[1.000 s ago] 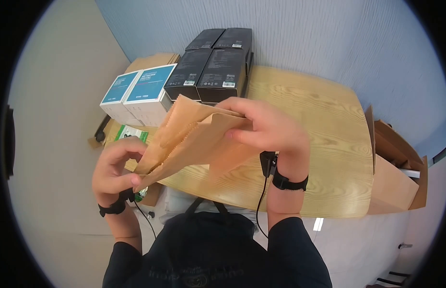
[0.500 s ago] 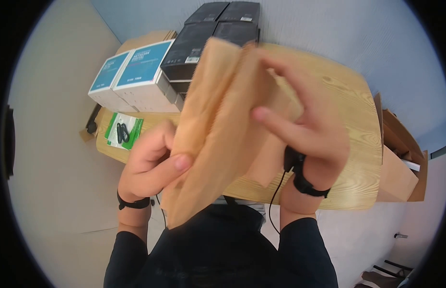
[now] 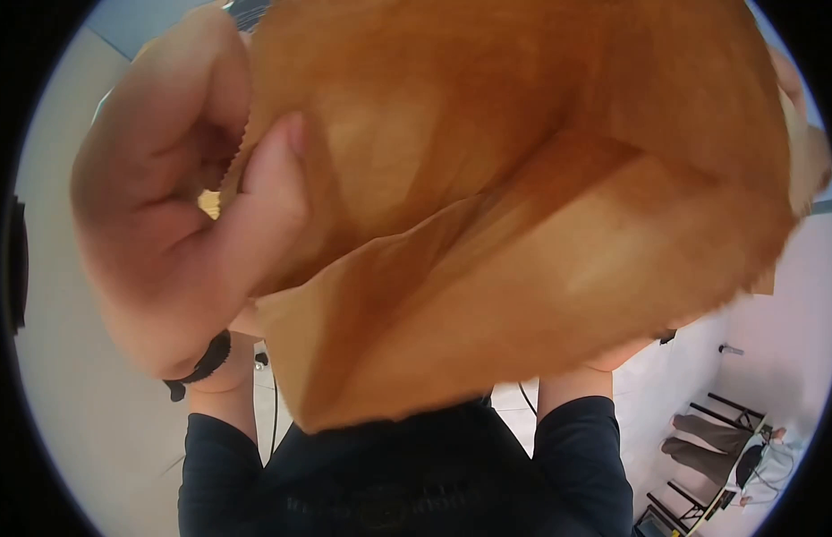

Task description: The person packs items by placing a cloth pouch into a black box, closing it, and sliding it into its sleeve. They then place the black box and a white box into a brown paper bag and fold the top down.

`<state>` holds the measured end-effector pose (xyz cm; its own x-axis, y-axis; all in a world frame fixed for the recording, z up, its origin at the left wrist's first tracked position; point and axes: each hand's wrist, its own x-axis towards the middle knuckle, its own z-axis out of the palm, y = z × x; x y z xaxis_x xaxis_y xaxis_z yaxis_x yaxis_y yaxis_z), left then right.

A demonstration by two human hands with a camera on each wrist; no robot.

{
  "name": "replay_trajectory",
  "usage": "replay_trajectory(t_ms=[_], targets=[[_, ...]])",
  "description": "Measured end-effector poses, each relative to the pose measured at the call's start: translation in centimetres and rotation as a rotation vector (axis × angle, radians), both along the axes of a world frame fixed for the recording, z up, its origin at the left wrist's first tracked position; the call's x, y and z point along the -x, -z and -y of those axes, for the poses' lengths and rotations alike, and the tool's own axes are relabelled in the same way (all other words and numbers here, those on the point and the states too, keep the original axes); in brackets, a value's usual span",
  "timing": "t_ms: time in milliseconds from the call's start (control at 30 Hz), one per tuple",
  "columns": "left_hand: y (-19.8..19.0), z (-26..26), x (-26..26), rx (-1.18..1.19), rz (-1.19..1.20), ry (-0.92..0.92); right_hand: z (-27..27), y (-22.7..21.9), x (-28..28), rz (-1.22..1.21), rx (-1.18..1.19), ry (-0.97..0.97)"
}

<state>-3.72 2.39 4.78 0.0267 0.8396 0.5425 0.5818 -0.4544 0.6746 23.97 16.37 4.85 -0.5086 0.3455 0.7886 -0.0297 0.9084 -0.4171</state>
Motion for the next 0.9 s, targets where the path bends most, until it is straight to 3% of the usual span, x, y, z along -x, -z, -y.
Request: replay_trajectory(t_ms=[33,133,200,267,333,367,467,533,600,667,700,733,800,833,900], targets=[[-0.1,0.0,0.4,0.016,-0.048,-0.051,0.0,0.8,-0.1,-0.092,0.068,-0.058],[0.3,-0.4,1.7,0.046,-0.135,-0.137,-0.7,1.3,-0.5,-0.069,0.069,-0.059],[0.7,-0.9,2.6,-0.012,-0.030,0.033,-1.1,1.4,-0.7,-0.059,0.073,-0.073],[0.8,-0.9,3.0,0.004,-0.030,0.039,-1.4,1.4,-1.0,-0.045,0.085,-0.089],[-0.5,-1.1,4.1,-0.057,-0.334,0.195,-1.7,1.5,-1.1,-0.030,0.104,-0.120],[-1.0,-0.7,4.1,0.045,-0.330,0.205,-1.9,1.5,-1.2,-0.024,0.112,-0.135],[2.2,-0.9,6.3,-0.050,-0.333,0.285,-2.4,1.4,-1.4,-0.009,0.141,-0.190],[0.4,-0.6,2.5,0.234,-0.092,0.008,-2.6,1.3,-1.6,-0.002,0.156,-0.228],[0.5,-1.3,1.7,0.319,0.000,0.067,-2.6,0.9,-1.1,0.002,0.166,-0.267],[1.5,-1.9,1.2,0.159,-0.148,0.281,-2.3,0.5,-0.1,0.001,0.176,-0.305],[1.8,-2.3,0.7,0.126,-0.165,0.252,-1.5,-0.1,2.8,-0.001,0.183,-0.324],[1.6,-2.5,0.6,0.126,-0.162,0.254,-1.7,0.2,1.2,-0.004,0.190,-0.342],[0.7,-2.6,0.5,0.340,-0.438,0.138,-2.0,0.7,-2.0,-0.010,0.199,-0.384],[1.6,-2.4,0.4,0.216,-0.349,0.100,-2.2,0.6,-1.9,-0.014,0.202,-0.408],[3.3,-2.7,1.5,0.202,-0.353,0.086,-2.1,0.4,-1.6,-0.020,0.208,-0.456]])
